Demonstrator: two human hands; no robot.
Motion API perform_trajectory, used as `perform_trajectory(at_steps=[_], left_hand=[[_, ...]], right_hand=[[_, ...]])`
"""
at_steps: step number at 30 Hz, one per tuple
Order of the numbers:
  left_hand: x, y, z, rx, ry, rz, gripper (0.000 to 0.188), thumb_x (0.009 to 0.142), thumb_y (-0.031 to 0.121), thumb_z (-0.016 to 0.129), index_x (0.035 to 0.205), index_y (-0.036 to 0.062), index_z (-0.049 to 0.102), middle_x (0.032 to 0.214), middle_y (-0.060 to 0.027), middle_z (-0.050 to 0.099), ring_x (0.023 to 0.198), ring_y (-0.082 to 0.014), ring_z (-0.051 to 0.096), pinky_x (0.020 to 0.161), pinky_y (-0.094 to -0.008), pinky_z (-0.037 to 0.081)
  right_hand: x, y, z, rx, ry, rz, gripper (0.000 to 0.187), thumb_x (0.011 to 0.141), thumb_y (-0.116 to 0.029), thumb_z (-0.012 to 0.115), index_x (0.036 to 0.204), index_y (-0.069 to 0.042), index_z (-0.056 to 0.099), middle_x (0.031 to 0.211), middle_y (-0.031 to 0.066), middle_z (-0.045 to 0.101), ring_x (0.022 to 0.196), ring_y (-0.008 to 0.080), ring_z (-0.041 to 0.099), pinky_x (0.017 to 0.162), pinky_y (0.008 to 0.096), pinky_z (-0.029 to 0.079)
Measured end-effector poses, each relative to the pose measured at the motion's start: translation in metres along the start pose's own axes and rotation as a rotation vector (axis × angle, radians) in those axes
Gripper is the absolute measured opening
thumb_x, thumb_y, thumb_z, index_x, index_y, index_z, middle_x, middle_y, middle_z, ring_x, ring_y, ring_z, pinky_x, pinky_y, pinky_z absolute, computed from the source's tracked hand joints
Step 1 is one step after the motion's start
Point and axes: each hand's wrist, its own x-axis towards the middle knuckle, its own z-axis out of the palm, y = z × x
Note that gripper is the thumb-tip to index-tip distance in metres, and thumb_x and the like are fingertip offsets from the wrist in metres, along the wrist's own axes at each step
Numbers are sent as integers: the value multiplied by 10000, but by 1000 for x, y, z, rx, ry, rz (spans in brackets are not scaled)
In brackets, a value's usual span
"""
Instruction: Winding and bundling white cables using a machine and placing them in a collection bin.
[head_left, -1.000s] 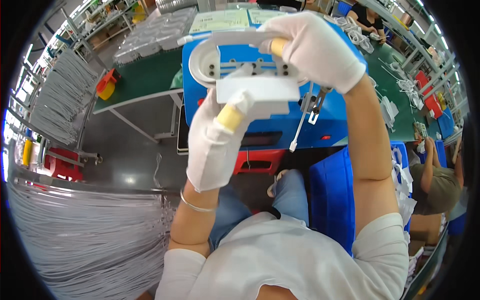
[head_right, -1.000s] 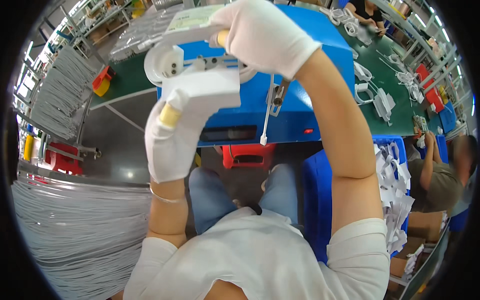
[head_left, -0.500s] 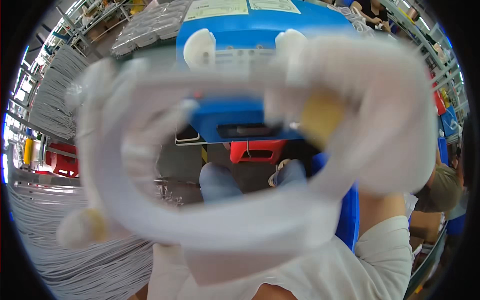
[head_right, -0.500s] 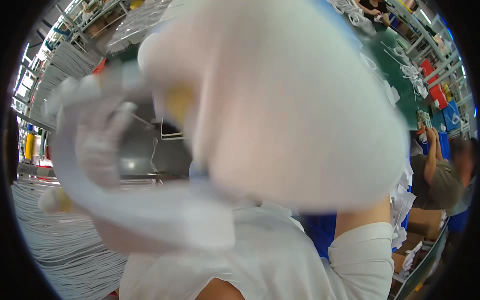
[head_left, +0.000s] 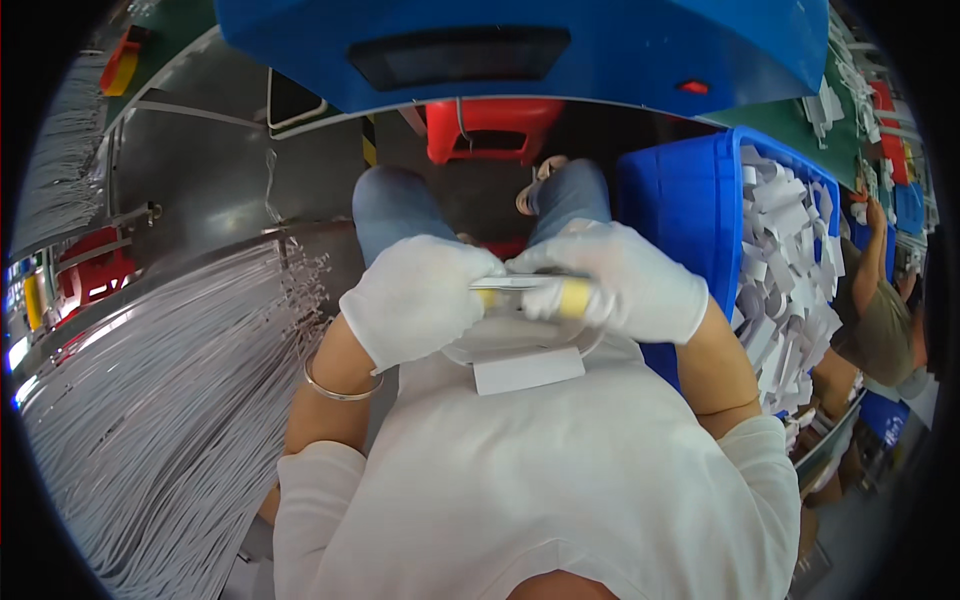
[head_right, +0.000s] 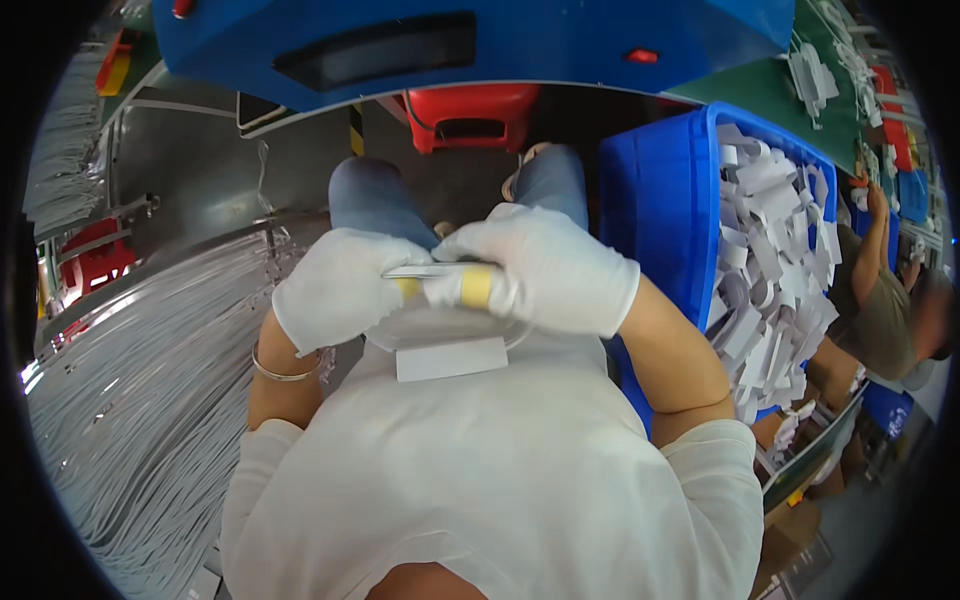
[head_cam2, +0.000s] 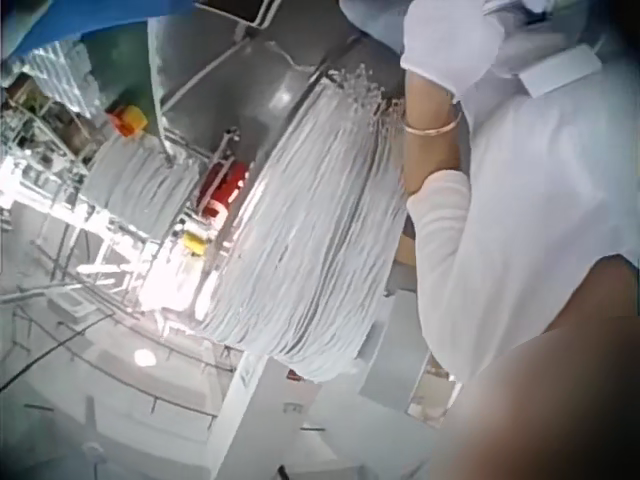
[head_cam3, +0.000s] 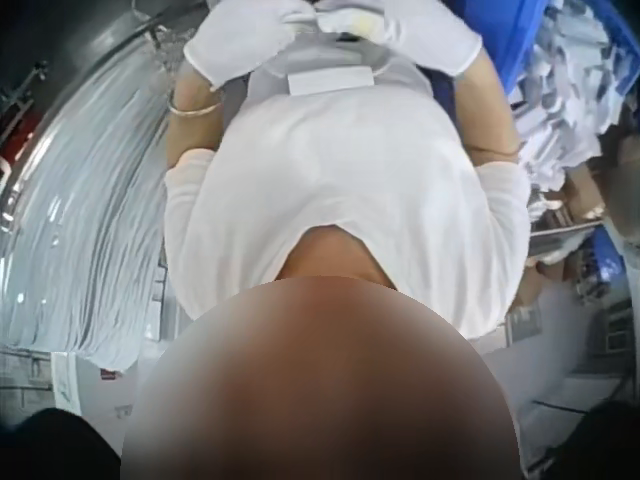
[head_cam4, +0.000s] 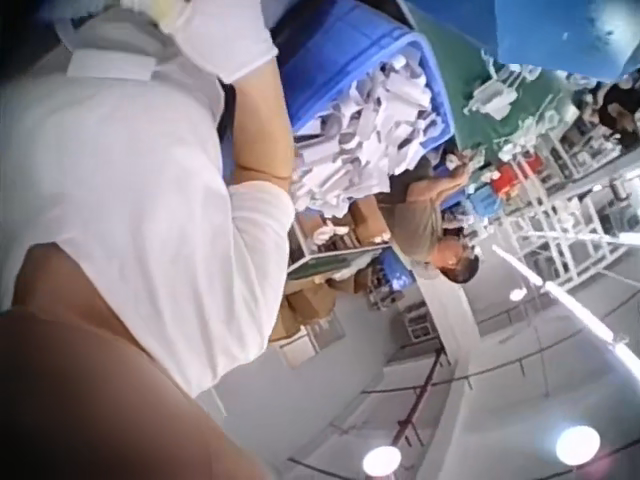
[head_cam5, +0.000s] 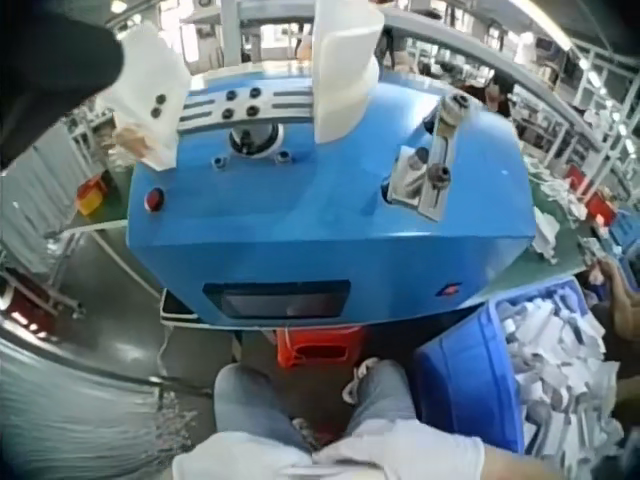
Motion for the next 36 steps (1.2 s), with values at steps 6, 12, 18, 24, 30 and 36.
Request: perform_trajectory(at_steps=[6,12,18,24,30,36], left_hand=[[11,10,11,209,-20,78,112,794,159,598,819,67,658,750,-146,641,722,-350,617,650,-426,487],[11,10,14,264,-110,8,106,785,159,601,825,84,663,742,-137,645,720,-336,628,646,-413,502],[8,14,16,352,49,66,112,724,173,642,805,105,678,729,-99,642,686,-318,613,625,-393,491],[8,13,15,421,82,119,101,739,179,630,783,97,670,705,-104,634,670,-308,620,608,-396,487],[13,26,8,487,80,181,135,720,229,657,791,119,687,685,-79,618,648,-294,607,591,-377,477],[49,54,1,490,283,424,403,754,386,687,1023,86,663,898,-122,646,809,-298,618,688,-378,491]], right_hand=[[-4,13,0,170,-214,386,454,946,-417,452,956,-11,656,805,185,649,759,337,615,702,358,487],[-9,-1,12,-212,-279,249,215,845,-204,617,929,-8,644,871,172,649,744,328,615,682,355,481],[-2,15,8,256,-196,323,325,905,-313,549,937,-8,657,810,127,646,737,249,621,726,289,487],[-8,29,-5,451,-264,403,535,945,-486,449,933,8,655,794,88,645,766,175,604,701,269,478],[-17,32,-3,270,-281,148,374,811,-308,703,1080,-63,620,894,95,660,838,248,636,741,338,487],[-56,37,-42,186,134,235,276,829,-248,658,1008,-38,639,854,117,660,785,227,635,723,317,493]])
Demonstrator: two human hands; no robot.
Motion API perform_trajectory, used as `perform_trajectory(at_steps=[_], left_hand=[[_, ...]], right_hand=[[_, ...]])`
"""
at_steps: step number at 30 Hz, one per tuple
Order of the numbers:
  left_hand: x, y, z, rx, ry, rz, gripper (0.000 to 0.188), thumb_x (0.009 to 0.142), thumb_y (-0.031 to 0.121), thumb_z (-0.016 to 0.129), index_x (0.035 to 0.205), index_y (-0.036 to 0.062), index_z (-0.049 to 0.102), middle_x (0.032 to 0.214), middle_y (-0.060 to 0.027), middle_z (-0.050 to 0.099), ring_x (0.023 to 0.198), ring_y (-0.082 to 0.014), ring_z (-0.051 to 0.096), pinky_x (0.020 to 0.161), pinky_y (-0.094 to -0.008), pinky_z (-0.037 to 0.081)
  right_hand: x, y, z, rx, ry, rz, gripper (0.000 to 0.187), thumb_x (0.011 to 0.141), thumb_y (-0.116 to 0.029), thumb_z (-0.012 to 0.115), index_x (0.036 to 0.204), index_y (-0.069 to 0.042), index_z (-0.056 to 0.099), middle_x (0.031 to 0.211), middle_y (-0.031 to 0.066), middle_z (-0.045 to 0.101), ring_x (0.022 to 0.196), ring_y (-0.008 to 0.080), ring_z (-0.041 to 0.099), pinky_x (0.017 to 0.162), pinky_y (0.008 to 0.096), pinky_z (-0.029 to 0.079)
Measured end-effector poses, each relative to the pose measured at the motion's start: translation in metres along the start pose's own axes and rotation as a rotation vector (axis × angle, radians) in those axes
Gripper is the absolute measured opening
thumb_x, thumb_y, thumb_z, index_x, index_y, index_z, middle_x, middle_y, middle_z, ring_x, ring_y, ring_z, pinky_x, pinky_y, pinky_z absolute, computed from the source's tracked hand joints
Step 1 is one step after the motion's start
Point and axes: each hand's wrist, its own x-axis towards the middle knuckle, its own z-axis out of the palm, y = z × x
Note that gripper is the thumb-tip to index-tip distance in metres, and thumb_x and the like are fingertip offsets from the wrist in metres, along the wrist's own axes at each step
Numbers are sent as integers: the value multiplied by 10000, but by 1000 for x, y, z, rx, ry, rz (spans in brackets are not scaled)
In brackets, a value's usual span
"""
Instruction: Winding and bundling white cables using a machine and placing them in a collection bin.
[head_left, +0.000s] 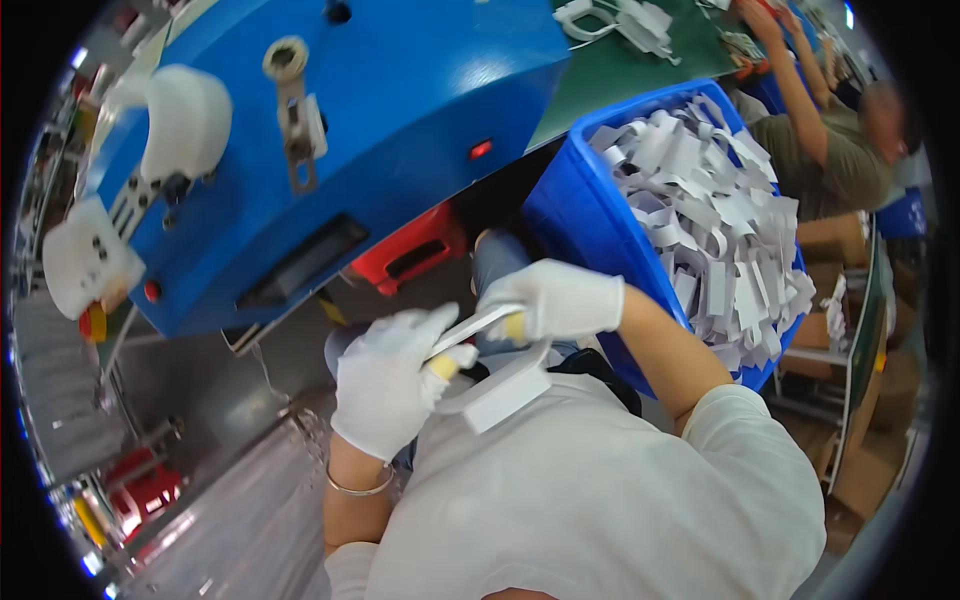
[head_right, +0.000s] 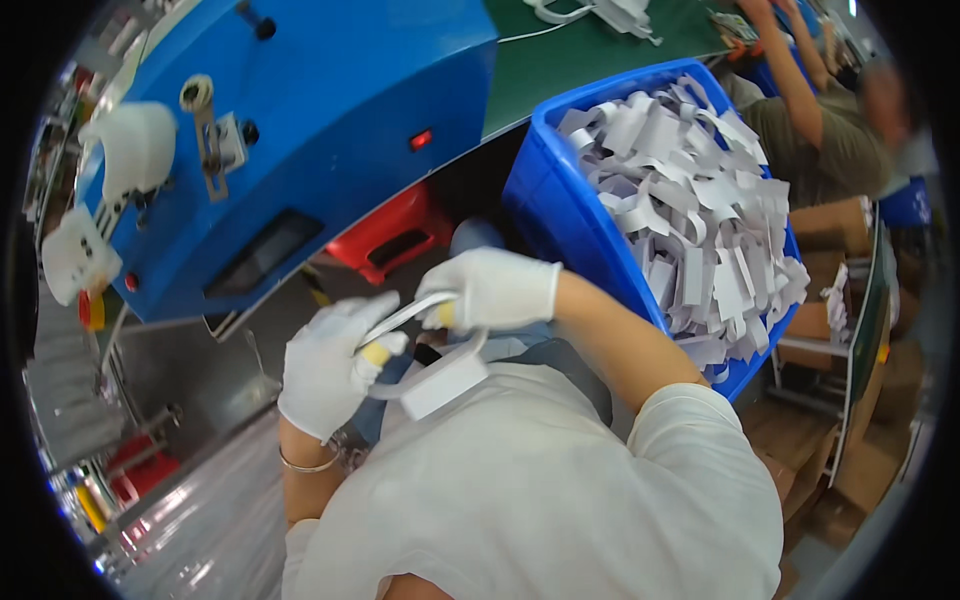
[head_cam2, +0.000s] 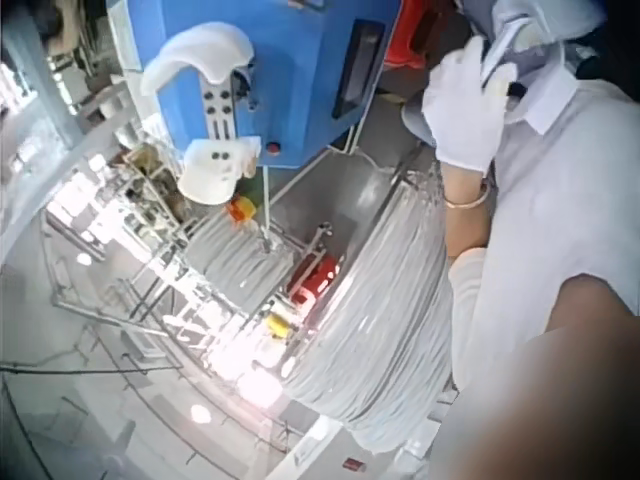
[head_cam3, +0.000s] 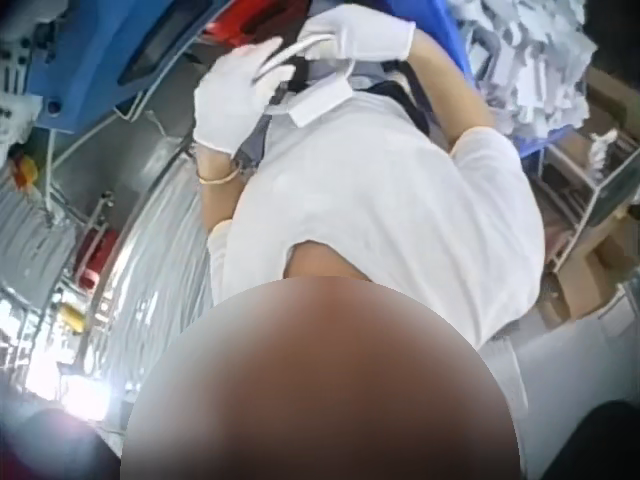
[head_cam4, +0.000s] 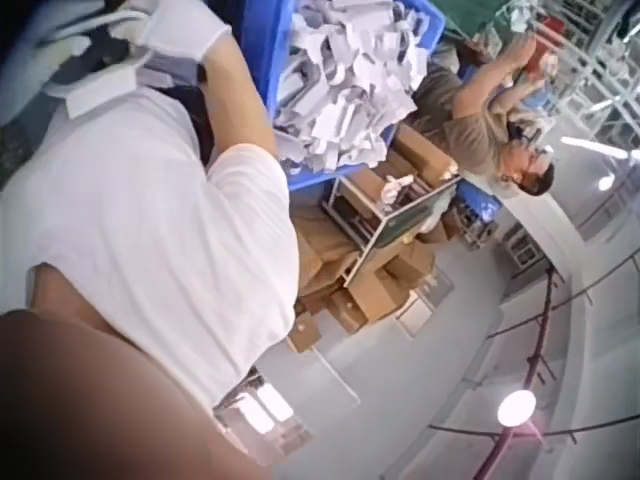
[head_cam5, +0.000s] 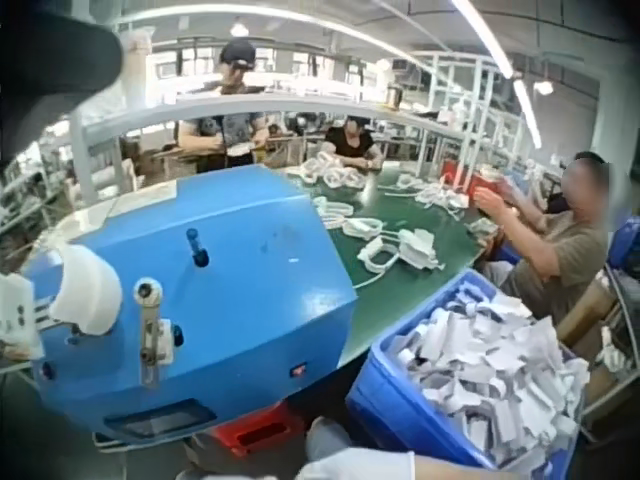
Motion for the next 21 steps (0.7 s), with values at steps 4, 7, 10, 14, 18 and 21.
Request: perform_trajectory(at_steps=[4,7,10,14,18,21], left_hand=[[11,-6,-8,-493,268,-217,905,617,571,762,1270,4,497,1225,-183,556,1127,-295,550,936,-358,437],[5,-12,-9,-541,230,-296,758,699,415,775,1276,7,502,1192,-176,578,1079,-264,576,928,-342,439],[-2,-14,-1,-583,120,-314,653,742,273,768,1282,17,505,1185,-172,585,1069,-249,580,929,-343,442],[-12,-17,15,-634,74,-352,584,796,207,716,1298,13,487,1208,-166,573,1088,-238,566,943,-340,436],[-30,-30,23,-699,87,-524,545,804,176,715,1282,20,506,1154,-173,597,1044,-231,583,917,-330,455],[-44,-41,25,-634,23,-565,511,822,152,693,1278,14,508,1150,-173,600,1020,-210,590,897,-316,467]], right_hand=[[-58,12,-63,273,368,191,350,826,-305,631,1016,-14,662,694,13,590,538,87,519,467,226,410],[-92,32,-122,530,807,-82,405,898,-275,527,1206,-12,544,1039,48,602,871,77,578,753,230,483],[-104,50,-197,819,1116,-211,448,939,-272,478,1324,-50,422,1213,83,546,1028,121,573,896,261,474],[-104,80,-241,463,1445,73,663,862,-456,591,1344,-38,408,1296,198,497,1179,270,511,1033,370,374],[-68,137,-213,-536,1430,639,801,785,-472,658,1323,66,406,1316,278,467,1225,374,469,1009,397,375],[-63,180,-192,-602,1130,1033,726,787,-463,612,1364,-88,381,1278,235,515,1176,346,518,967,417,419]])
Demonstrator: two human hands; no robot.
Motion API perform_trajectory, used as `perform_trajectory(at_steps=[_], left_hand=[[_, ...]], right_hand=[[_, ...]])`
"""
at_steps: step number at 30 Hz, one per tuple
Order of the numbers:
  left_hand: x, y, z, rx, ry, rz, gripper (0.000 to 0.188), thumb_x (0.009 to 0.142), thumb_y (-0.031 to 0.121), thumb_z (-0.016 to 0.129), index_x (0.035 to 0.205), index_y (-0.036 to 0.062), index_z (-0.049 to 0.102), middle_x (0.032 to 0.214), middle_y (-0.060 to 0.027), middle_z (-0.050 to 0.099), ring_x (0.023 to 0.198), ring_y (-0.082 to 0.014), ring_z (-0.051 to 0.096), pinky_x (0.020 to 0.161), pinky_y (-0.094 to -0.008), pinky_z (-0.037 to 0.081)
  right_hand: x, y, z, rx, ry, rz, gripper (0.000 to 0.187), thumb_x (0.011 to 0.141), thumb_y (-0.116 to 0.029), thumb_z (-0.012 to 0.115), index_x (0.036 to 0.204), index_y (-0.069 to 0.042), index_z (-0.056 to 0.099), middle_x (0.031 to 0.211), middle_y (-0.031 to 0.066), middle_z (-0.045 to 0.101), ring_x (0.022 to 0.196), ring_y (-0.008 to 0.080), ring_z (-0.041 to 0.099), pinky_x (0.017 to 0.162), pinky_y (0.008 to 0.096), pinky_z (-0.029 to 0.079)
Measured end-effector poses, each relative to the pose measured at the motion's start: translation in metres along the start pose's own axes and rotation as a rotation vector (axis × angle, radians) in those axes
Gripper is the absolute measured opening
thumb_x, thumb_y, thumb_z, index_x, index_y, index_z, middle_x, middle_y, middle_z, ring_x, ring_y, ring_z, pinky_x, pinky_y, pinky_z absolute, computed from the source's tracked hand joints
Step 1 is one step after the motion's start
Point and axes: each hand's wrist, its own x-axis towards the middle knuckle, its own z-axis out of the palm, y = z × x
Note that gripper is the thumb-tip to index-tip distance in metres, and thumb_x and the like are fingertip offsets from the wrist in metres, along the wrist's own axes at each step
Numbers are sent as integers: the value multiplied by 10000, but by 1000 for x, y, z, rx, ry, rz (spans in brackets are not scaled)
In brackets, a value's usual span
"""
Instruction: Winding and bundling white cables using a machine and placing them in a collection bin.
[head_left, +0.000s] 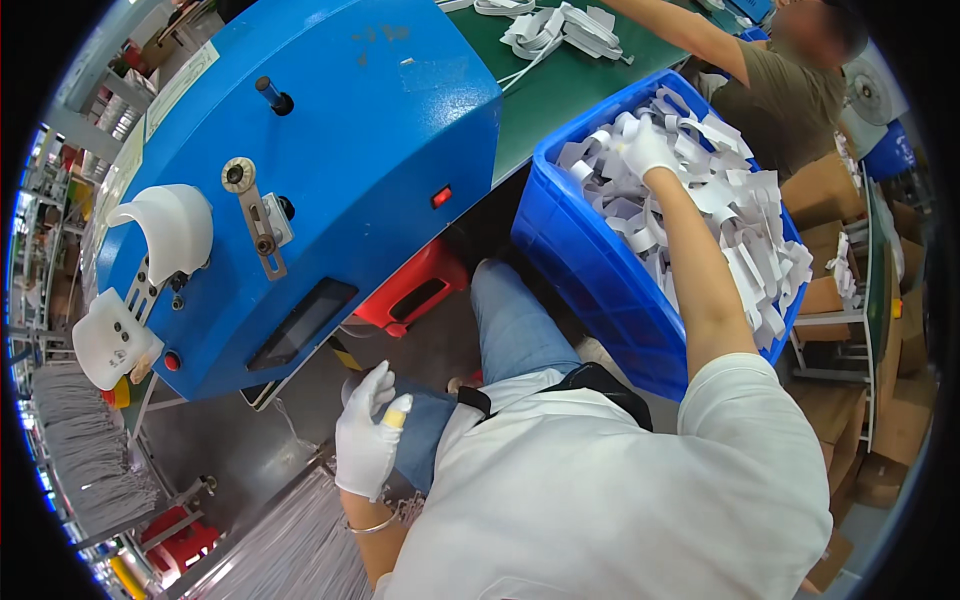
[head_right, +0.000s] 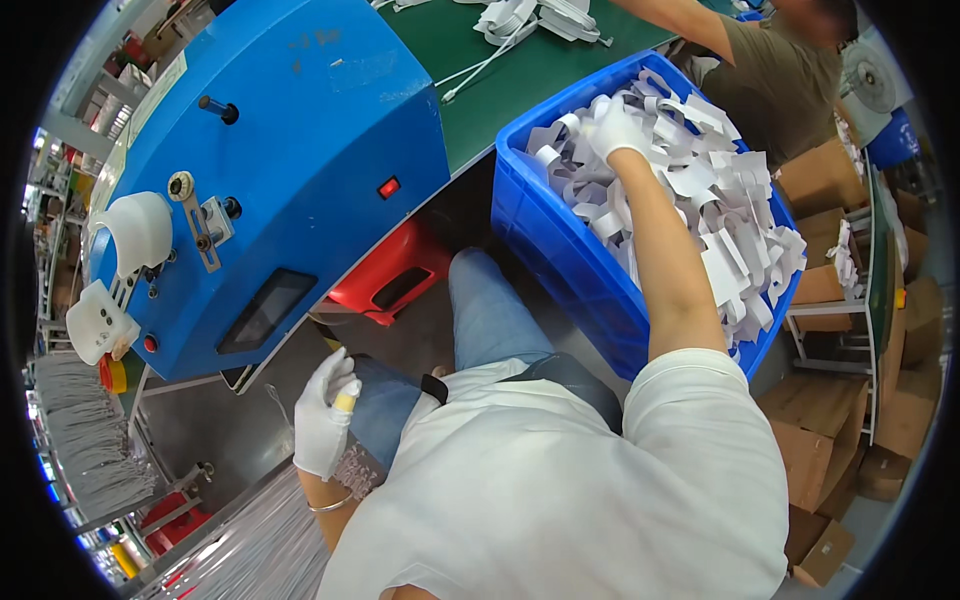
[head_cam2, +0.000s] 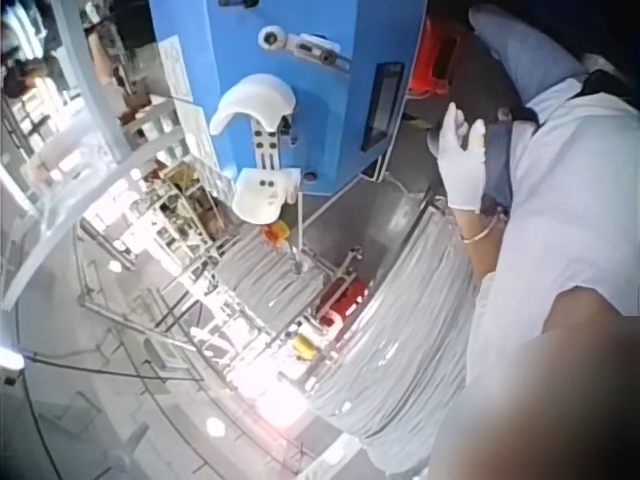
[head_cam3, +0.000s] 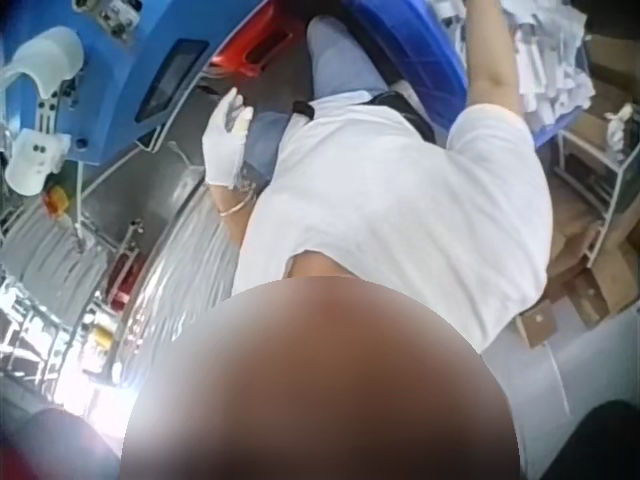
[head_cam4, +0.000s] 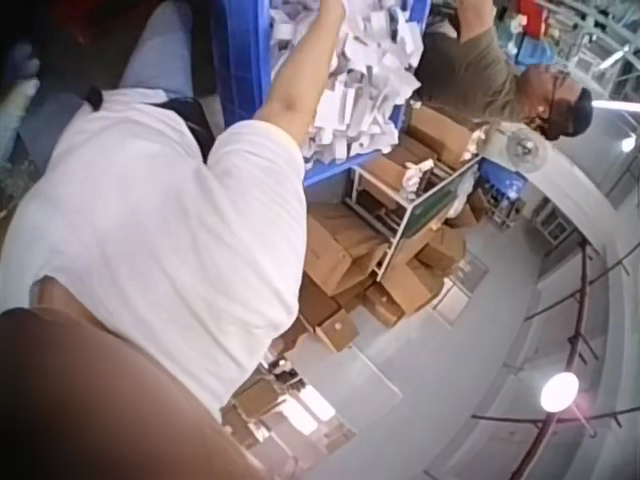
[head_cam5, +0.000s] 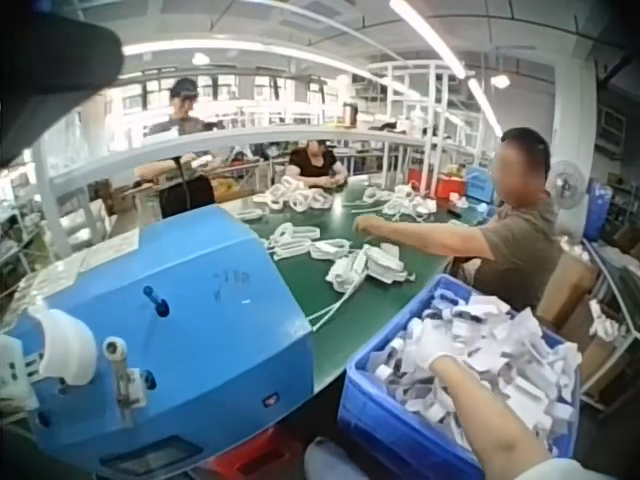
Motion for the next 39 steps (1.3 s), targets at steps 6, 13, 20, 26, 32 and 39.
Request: perform_trajectory(at_steps=[6,13,20,26,32,39], left_hand=[[1,3,-11,-42,71,-12,422,840,100,667,1234,5,549,1100,-145,633,970,-179,616,873,-292,478],[26,61,-4,-142,35,329,255,844,81,665,1084,-5,647,1027,-98,668,907,-142,624,829,-260,485],[16,96,16,-200,-390,416,268,766,233,756,805,3,625,1086,-166,637,945,-209,621,849,-289,470],[-15,97,31,-655,169,360,441,723,-7,757,1039,22,449,1056,-130,572,982,-203,610,844,-311,487],[-30,134,-55,-132,804,780,121,883,-47,549,976,-27,623,809,-39,601,609,-70,585,518,-192,467],[-8,173,-131,295,1008,757,153,855,66,589,976,4,658,724,-137,604,633,-178,608,601,-275,475]], right_hand=[[5,51,-20,497,604,-88,302,885,-222,498,1093,-51,634,1011,166,664,992,305,625,865,363,473],[-64,3,-107,1576,-372,-356,265,909,-148,514,1018,58,640,715,33,630,574,89,589,504,211,465],[-165,-101,-97,1698,-864,-250,409,942,-249,440,1074,124,548,552,19,522,401,83,489,351,201,371],[-272,-148,-93,1668,-408,-688,168,898,-84,589,1042,1,599,903,54,639,704,60,558,641,202,457],[-277,-190,-126,1421,-211,-1174,148,914,-64,553,1030,5,614,914,48,632,777,81,580,708,205,462],[-259,-258,-181,1314,257,-1352,190,929,-132,566,1046,4,628,921,52,631,827,103,579,766,230,468]])
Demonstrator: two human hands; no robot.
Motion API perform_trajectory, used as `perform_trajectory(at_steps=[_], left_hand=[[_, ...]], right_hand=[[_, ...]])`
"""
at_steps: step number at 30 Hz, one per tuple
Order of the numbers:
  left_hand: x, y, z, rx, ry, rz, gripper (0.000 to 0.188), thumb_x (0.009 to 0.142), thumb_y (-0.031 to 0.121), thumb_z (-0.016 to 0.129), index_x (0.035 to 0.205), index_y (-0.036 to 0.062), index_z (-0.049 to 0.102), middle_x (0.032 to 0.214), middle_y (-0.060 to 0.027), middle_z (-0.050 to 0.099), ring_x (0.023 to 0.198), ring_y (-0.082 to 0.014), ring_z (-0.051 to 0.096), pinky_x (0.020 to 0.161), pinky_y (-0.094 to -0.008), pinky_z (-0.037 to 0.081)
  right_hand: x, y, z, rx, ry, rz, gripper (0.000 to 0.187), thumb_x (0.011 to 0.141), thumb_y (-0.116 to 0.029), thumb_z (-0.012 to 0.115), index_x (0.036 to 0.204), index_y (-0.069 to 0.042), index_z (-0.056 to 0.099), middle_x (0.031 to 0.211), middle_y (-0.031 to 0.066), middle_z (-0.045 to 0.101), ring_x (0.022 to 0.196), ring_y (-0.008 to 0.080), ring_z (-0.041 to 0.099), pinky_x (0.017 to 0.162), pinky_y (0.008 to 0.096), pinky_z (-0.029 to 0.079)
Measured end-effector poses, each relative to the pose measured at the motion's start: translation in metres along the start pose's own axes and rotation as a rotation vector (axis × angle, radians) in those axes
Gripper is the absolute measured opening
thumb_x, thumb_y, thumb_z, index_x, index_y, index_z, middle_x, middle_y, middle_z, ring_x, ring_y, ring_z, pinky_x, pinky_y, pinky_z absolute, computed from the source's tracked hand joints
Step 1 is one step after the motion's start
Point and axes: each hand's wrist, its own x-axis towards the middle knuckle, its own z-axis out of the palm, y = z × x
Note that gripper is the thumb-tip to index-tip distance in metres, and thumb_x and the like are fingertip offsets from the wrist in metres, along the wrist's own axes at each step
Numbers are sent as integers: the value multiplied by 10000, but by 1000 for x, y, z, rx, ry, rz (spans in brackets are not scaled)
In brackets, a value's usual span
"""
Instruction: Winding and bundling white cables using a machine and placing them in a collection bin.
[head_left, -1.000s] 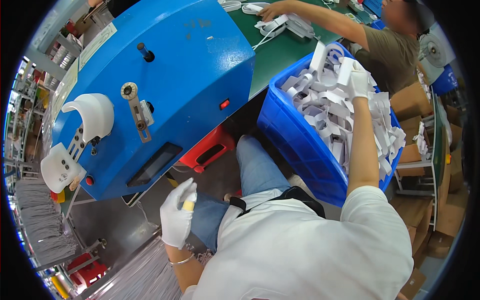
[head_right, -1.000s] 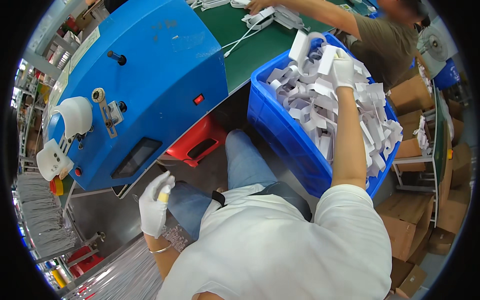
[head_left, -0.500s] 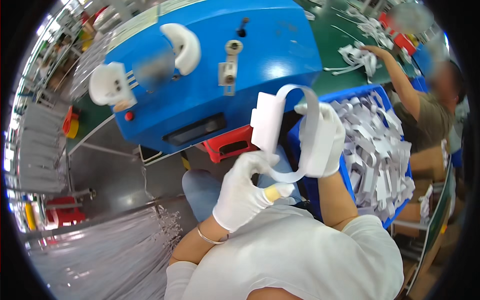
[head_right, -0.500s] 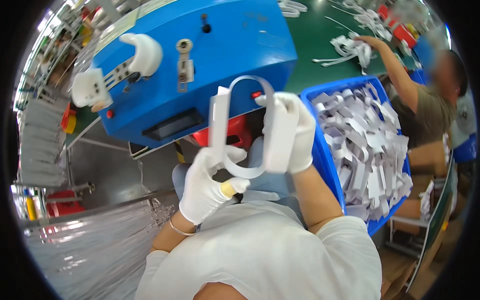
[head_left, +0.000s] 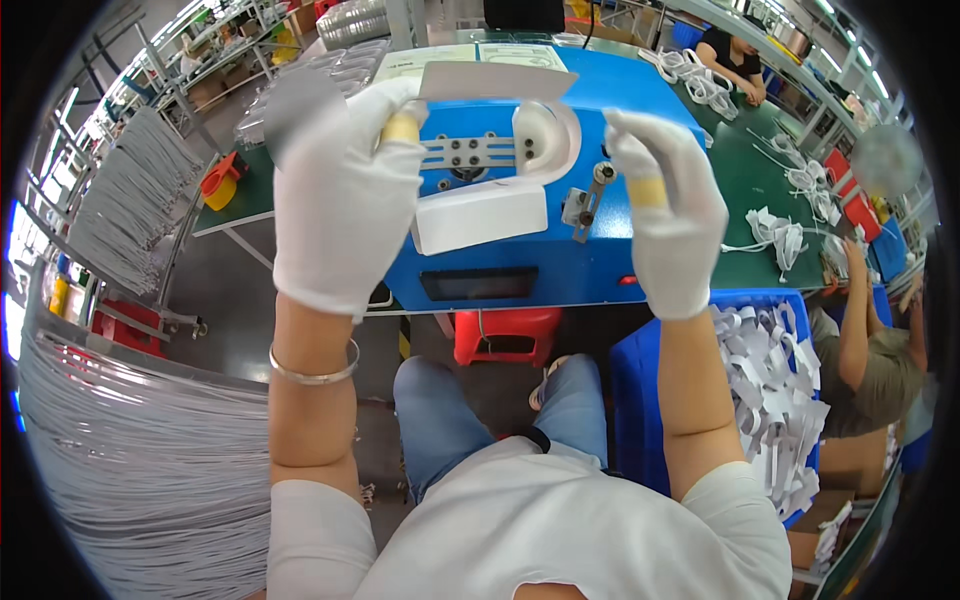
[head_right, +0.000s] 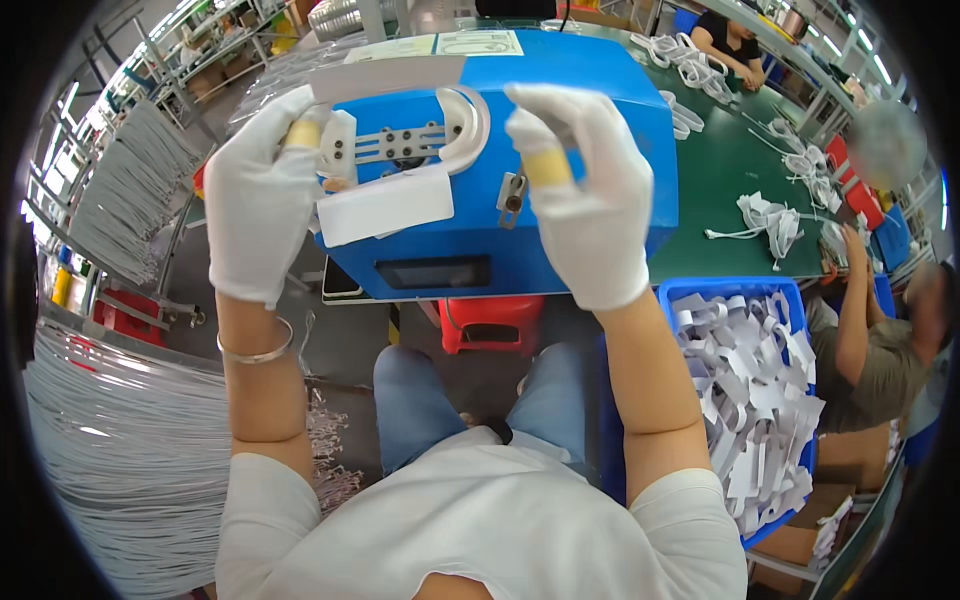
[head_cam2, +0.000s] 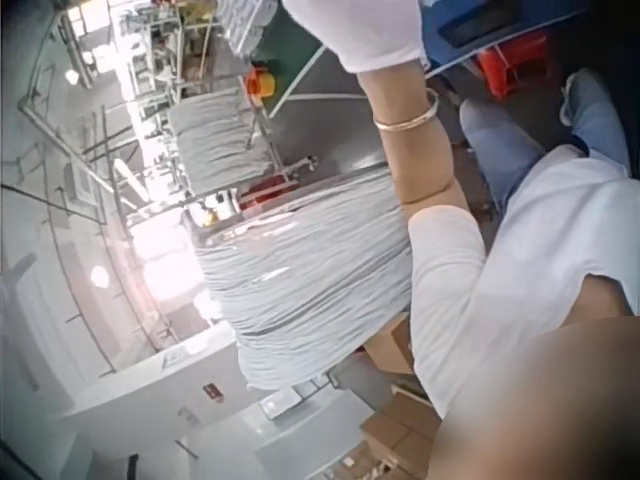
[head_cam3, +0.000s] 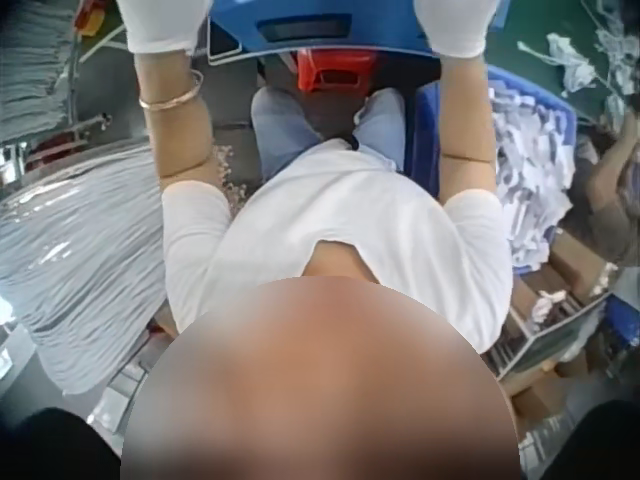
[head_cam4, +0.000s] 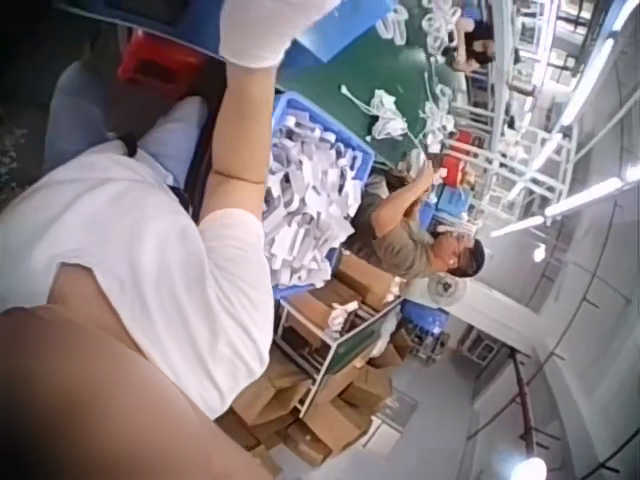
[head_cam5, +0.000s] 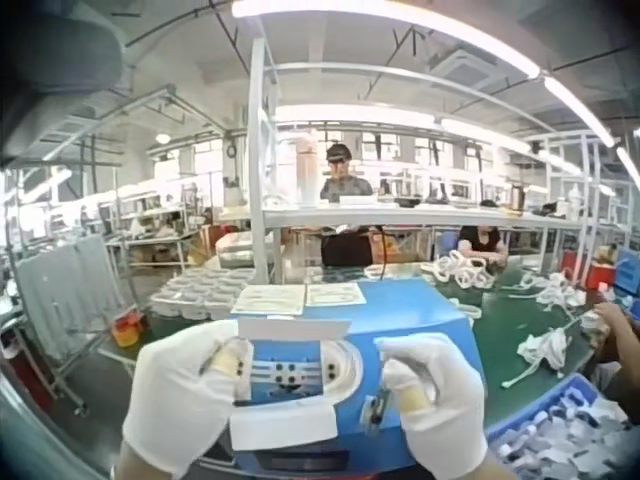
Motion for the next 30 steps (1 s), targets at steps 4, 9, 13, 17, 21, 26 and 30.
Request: perform_trajectory(at_steps=[4,9,13,17,21,26,30], left_hand=[[13,-9,-1,123,-17,46,182,871,113,570,993,27,673,781,-147,649,640,-228,604,615,-264,474],[11,-30,-2,-117,-102,-263,232,916,189,558,1021,15,668,750,-49,649,648,-96,581,610,-234,467],[5,-55,5,-277,-181,-363,359,951,310,528,1128,11,619,850,-22,639,643,-60,536,552,-204,450],[-21,-60,14,-581,48,-286,495,951,440,480,1182,4,516,896,-41,619,606,-56,536,484,-198,437],[-62,-46,18,-523,67,-676,292,931,281,571,936,-11,556,719,-55,598,475,-94,551,432,-208,447],[-62,-48,18,-770,-105,-714,255,905,157,558,985,-84,582,757,-152,648,559,-184,623,505,-262,527],[-53,-46,20,-725,-280,-736,322,916,178,557,1028,-124,577,822,-184,664,601,-214,652,550,-274,556]], right_hand=[[19,13,18,-2,-91,36,216,906,-130,602,1089,-17,617,978,47,636,903,105,584,830,235,457],[24,22,24,262,-201,264,214,902,-164,618,1053,-13,624,997,38,637,907,99,581,835,230,450],[29,29,23,277,-262,335,222,883,-175,636,1033,-11,636,944,57,651,860,114,586,784,235,468],[36,27,20,240,-348,319,255,896,-195,624,1065,-4,615,989,45,635,889,107,573,823,230,446],[50,18,27,57,-364,19,281,903,-173,615,1113,10,582,1034,55,615,933,119,562,880,240,422],[64,8,44,227,-492,256,172,890,-140,625,982,5,640,902,27,643,852,91,577,778,224,459],[64,6,56,143,-434,241,138,893,-139,622,904,-5,652,775,-17,577,717,64,488,661,209,422]])
